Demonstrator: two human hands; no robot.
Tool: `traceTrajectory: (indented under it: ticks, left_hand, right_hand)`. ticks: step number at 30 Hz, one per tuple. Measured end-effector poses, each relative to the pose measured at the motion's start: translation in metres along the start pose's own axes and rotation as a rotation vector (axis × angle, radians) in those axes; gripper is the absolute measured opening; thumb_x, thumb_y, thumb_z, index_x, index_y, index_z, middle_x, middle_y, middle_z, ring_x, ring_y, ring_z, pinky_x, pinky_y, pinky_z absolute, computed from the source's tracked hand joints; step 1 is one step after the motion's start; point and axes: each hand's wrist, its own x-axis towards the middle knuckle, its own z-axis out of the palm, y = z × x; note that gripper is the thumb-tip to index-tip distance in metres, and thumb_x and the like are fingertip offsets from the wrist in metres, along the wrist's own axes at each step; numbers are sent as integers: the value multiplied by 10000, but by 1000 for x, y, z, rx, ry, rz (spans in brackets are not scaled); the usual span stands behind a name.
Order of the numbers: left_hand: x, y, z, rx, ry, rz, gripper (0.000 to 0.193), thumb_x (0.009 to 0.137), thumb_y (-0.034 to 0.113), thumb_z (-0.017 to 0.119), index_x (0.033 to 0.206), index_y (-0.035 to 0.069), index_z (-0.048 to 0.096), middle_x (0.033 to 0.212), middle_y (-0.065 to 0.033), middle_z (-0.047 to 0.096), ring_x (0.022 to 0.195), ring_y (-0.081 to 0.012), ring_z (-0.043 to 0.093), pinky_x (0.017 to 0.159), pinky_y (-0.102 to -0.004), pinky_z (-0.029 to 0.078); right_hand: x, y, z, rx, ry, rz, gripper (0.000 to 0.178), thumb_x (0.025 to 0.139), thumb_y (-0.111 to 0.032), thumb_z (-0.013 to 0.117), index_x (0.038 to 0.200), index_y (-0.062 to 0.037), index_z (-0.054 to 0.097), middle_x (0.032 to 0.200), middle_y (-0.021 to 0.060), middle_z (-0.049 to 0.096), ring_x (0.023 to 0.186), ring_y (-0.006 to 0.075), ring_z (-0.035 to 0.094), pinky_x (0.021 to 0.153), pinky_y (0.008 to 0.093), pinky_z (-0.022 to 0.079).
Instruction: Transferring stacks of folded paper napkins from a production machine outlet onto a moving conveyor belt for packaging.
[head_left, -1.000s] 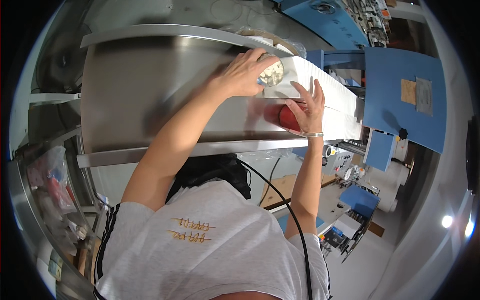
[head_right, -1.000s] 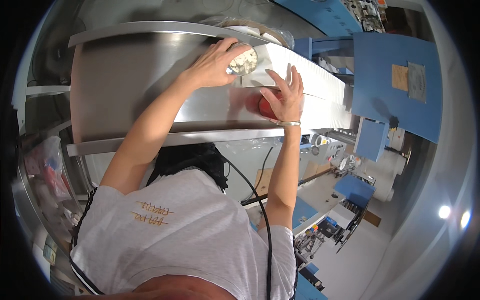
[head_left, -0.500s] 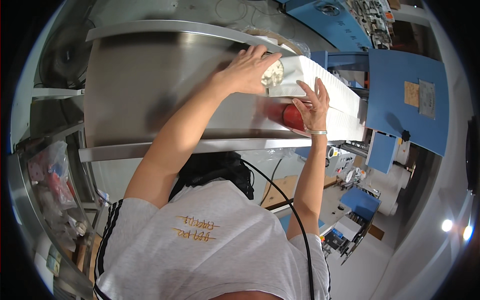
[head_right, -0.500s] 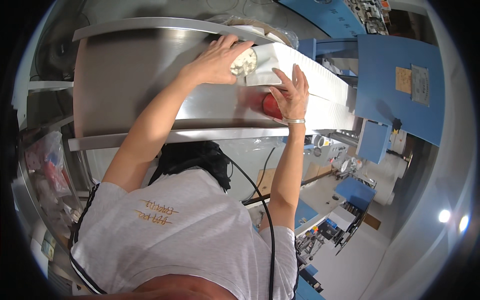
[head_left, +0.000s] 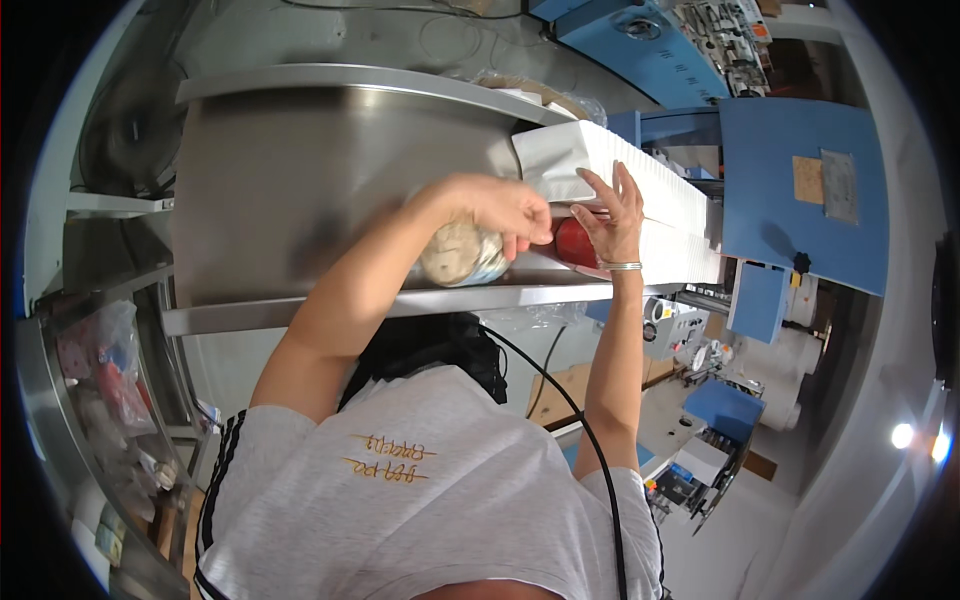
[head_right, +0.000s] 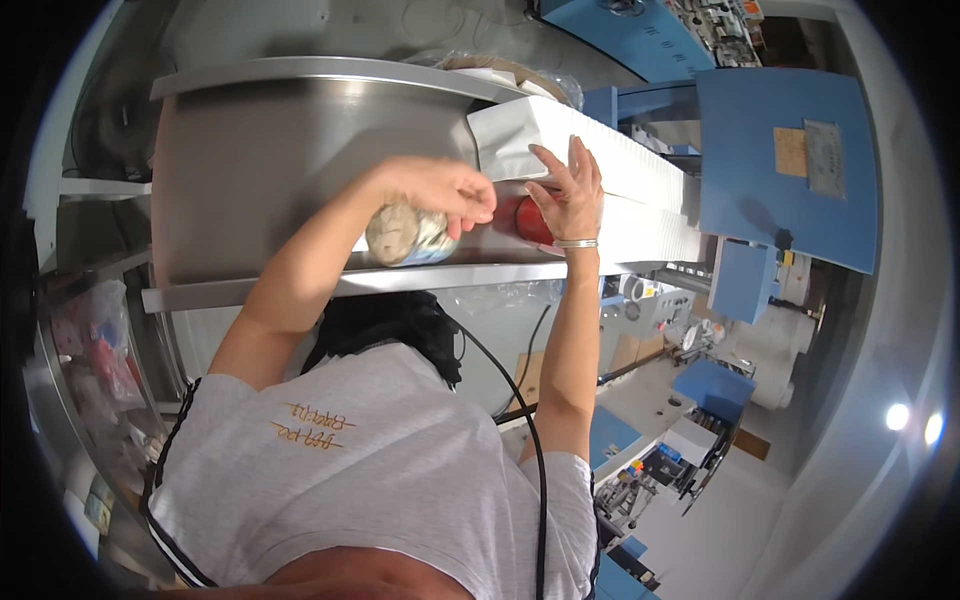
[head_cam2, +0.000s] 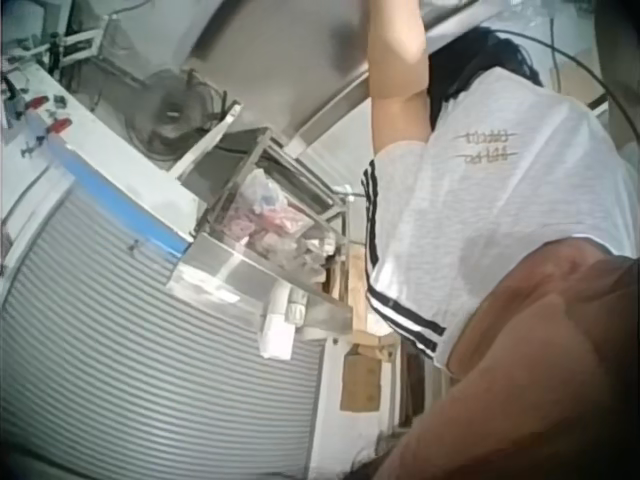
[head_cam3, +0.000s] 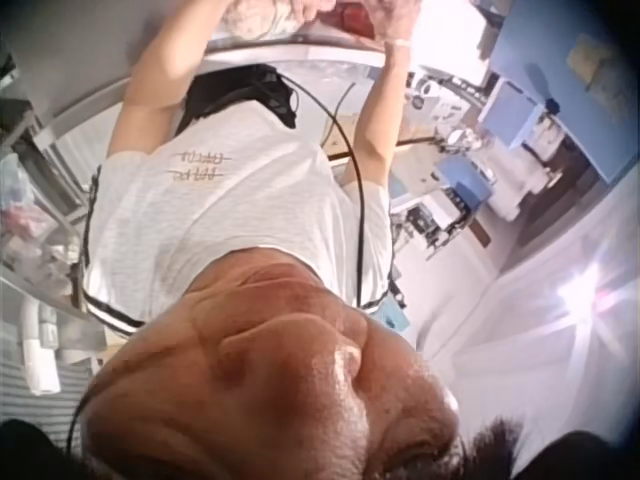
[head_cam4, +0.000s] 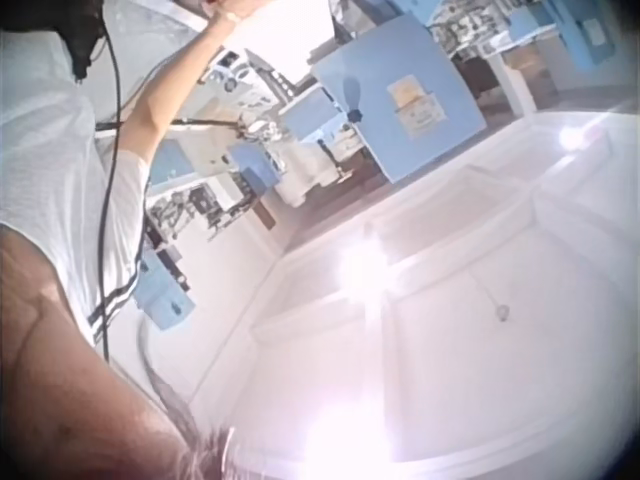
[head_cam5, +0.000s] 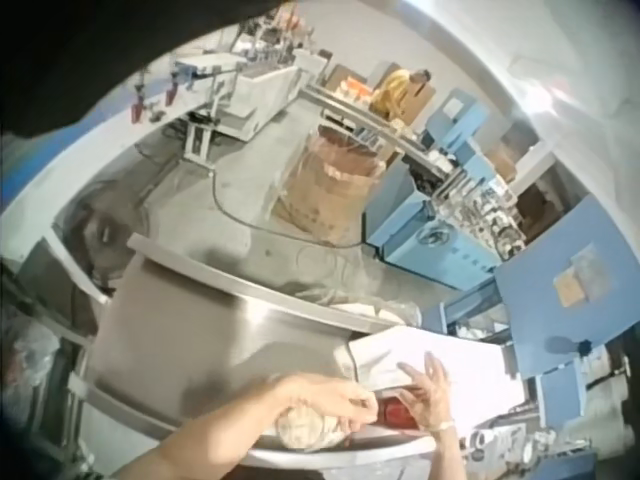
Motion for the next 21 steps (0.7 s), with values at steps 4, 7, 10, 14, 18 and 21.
traceTrajectory:
  ticks: [4, 7, 10, 14, 18, 21]
  left_hand:
    - [15, -14, -2, 132, 139, 5, 272, 894, 262, 605, 1026, 24, 590, 853, -57, 626, 767, -129, 627, 661, -273, 477]
    - [21, -29, -16, 183, 419, 157, 240, 880, 204, 590, 1066, 52, 592, 840, -13, 600, 730, -96, 533, 636, -250, 431]
    - [21, -34, -25, 5, 549, 119, 353, 881, 177, 550, 1226, 103, 532, 918, 0, 567, 758, -92, 490, 652, -243, 416]
    - [20, -24, -21, -165, 658, 7, 456, 829, 109, 475, 1284, 88, 487, 956, -74, 582, 832, -145, 543, 678, -271, 430]
    - [30, -44, -30, -127, 774, -125, 490, 780, 64, 443, 1265, 39, 504, 941, -144, 598, 820, -173, 561, 667, -296, 437]
    - [33, -48, -37, -99, 719, -224, 470, 868, 105, 481, 1335, 147, 452, 1075, -85, 584, 940, -176, 572, 741, -279, 459]
  right_hand:
    - [1, -10, 4, -7, 43, 17, 540, 658, -278, 793, 1170, -293, 624, 1353, 171, 451, 1226, 385, 422, 1002, 475, 366]
    - [-1, -15, 8, -14, 82, 60, 476, 691, -333, 768, 1147, -288, 638, 1351, 167, 453, 1236, 384, 403, 1009, 474, 343]
    - [-3, -15, 11, -27, 120, 88, 455, 699, -352, 760, 1135, -290, 644, 1353, 156, 453, 1248, 372, 390, 1017, 473, 326]
    - [-3, -17, 17, -15, 160, 138, 429, 694, -337, 758, 1107, -283, 656, 1348, 136, 457, 1255, 359, 383, 1025, 467, 310]
    - [-2, -28, 24, -49, 218, 171, 359, 707, -250, 718, 1063, -255, 664, 1333, 118, 469, 1255, 345, 384, 1031, 463, 292]
    - [-4, -27, 27, -17, 248, 160, 359, 710, -252, 717, 1065, -254, 663, 1331, 118, 471, 1254, 341, 385, 1027, 466, 294]
